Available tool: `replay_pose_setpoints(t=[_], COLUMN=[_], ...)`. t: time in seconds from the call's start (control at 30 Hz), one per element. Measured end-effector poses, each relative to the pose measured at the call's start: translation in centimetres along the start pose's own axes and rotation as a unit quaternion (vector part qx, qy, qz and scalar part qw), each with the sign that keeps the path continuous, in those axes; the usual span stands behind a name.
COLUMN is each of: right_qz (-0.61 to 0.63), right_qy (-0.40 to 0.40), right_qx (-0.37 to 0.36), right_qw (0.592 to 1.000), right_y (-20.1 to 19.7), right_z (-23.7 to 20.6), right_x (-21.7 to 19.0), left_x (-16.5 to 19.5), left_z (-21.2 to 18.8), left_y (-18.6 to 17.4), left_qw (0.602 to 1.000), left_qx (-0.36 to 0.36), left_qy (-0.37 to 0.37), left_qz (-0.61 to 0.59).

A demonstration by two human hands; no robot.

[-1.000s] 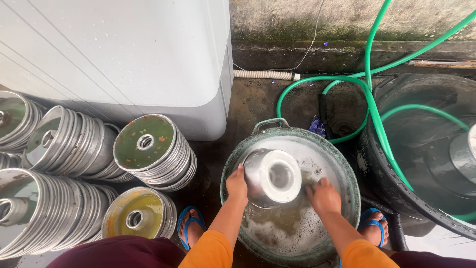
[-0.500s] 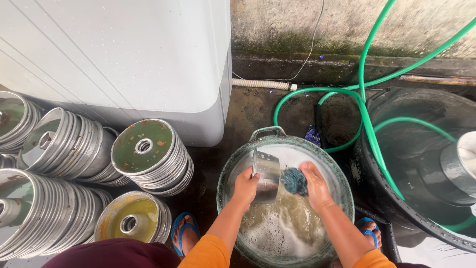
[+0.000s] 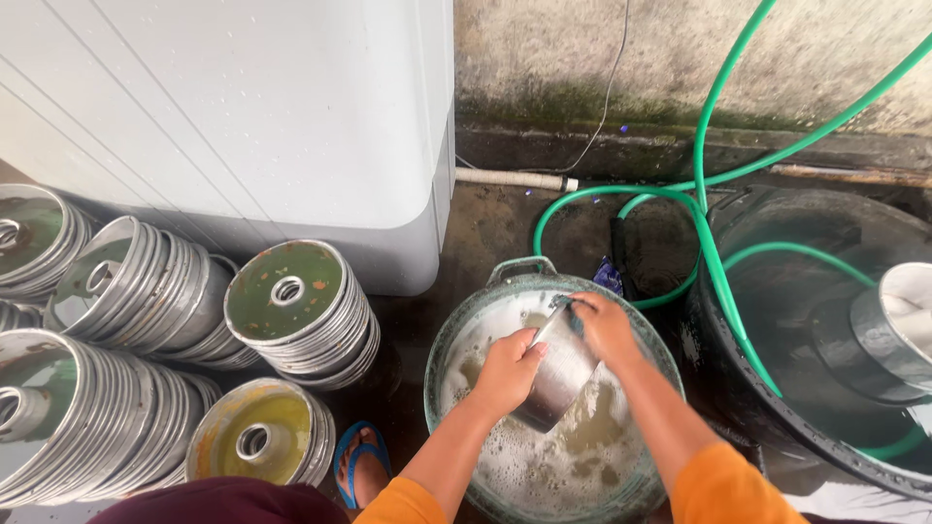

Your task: The person washes aluminum tube cake pans one at a time in a large basin of soapy water, scrubbing the inside and rim, rinsing them in a water-filled drum, and stacking the cleaned pans beside the basin. They use a dark scrub sponge and pour out dirty water from the pans while working.

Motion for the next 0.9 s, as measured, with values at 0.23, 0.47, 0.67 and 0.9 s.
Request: replay_pose_setpoints(t=[0.23, 0.47, 0.67, 0.9], right_qz=[-0.058, 0.193, -0.19, 0.141], right_qy=[-0.418, -0.058, -0.397, -0.147], right_qx=[0.048, -0.072, -0.017, -0.069], right_qw=[0.905, 0.977, 0.898, 0.977], right_y=[2.9, -5.2, -1.4, -5.0], right_z=[-3.7, 4.2, -0.2, 3.0], right_x=[1.0, 3.1, 2.0, 1.4], left_x=[1.8, 3.8, 3.5, 3.3], left_z=[-0.5, -0.6, -0.8, -0.3], left_y=[-0.4, -0.9, 0.2, -0.2], left_qw=[0.998, 0.987, 0.98, 0.98], left_qx=[-0.034, -0.158, -0.152, -0.197], left_qy=[-0.039, 0.019, 0.081, -0.031], left_qz=[0.027, -0.004, 0.099, -0.005])
Point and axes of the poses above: each hand's wrist, its own z-axis towards the middle knuckle, its own y-axis out of the palm, x = y × z, the point moved 1 cm from there along z, towards the middle knuckle, and after that the axes turned 6 degrees about -y, right-handed, at the moved point
